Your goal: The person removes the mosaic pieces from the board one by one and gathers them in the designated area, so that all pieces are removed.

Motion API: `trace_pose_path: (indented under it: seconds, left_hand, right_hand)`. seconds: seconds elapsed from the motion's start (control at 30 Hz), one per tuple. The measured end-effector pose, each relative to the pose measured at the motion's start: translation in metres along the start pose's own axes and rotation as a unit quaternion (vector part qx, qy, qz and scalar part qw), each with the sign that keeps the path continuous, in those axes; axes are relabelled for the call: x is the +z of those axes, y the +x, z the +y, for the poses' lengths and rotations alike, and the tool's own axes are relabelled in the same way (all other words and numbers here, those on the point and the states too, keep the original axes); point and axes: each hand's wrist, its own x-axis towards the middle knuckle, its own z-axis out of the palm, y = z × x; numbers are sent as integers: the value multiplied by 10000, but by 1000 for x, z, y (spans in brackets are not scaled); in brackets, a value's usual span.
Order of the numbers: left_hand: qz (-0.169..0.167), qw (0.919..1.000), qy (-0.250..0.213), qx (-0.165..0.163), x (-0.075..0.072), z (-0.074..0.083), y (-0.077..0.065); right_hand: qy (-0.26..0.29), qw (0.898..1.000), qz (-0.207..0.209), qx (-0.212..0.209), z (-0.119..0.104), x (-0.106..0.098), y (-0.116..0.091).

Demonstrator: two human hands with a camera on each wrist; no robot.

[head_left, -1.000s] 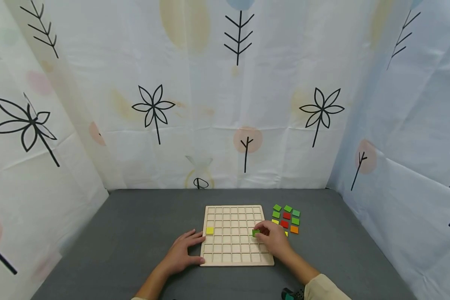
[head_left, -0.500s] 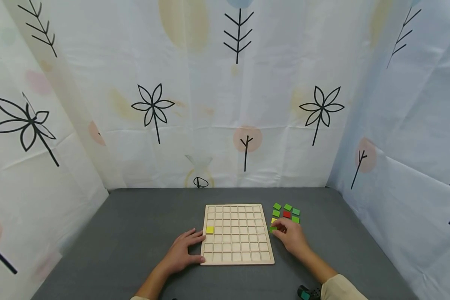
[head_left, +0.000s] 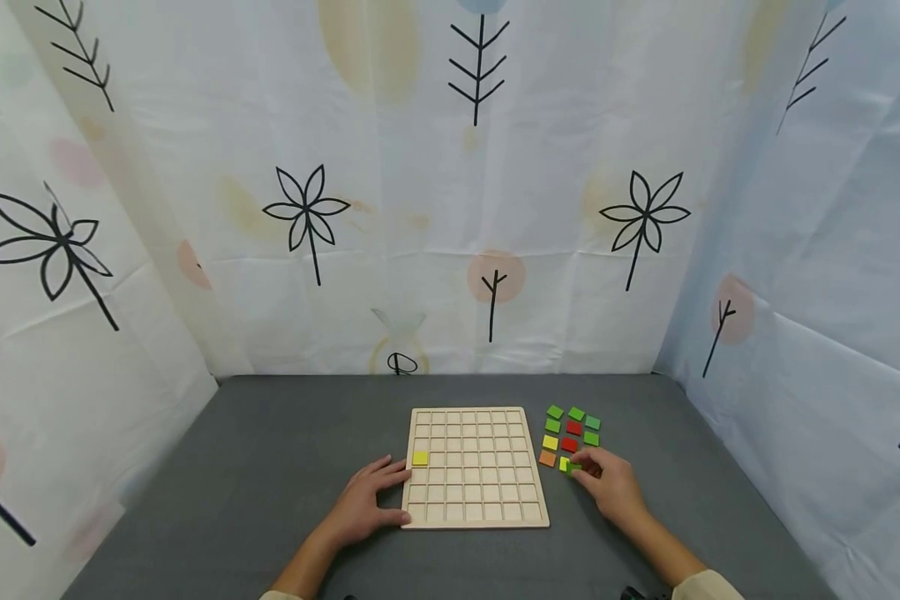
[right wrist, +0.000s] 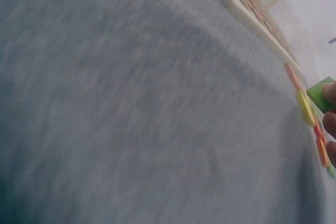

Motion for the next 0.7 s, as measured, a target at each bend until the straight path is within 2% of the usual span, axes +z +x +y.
trace_pose_path:
  seconds: [0.2,0.7]
  left_hand:
    - [35,10000,-6,-29,0,-1,0]
    - [43,10000,-7,15,0,0,0]
  right_hand:
    - [48,9989,-232,399,7,-4,-3]
    - [-524,9917,-533,1044,18,-14,2]
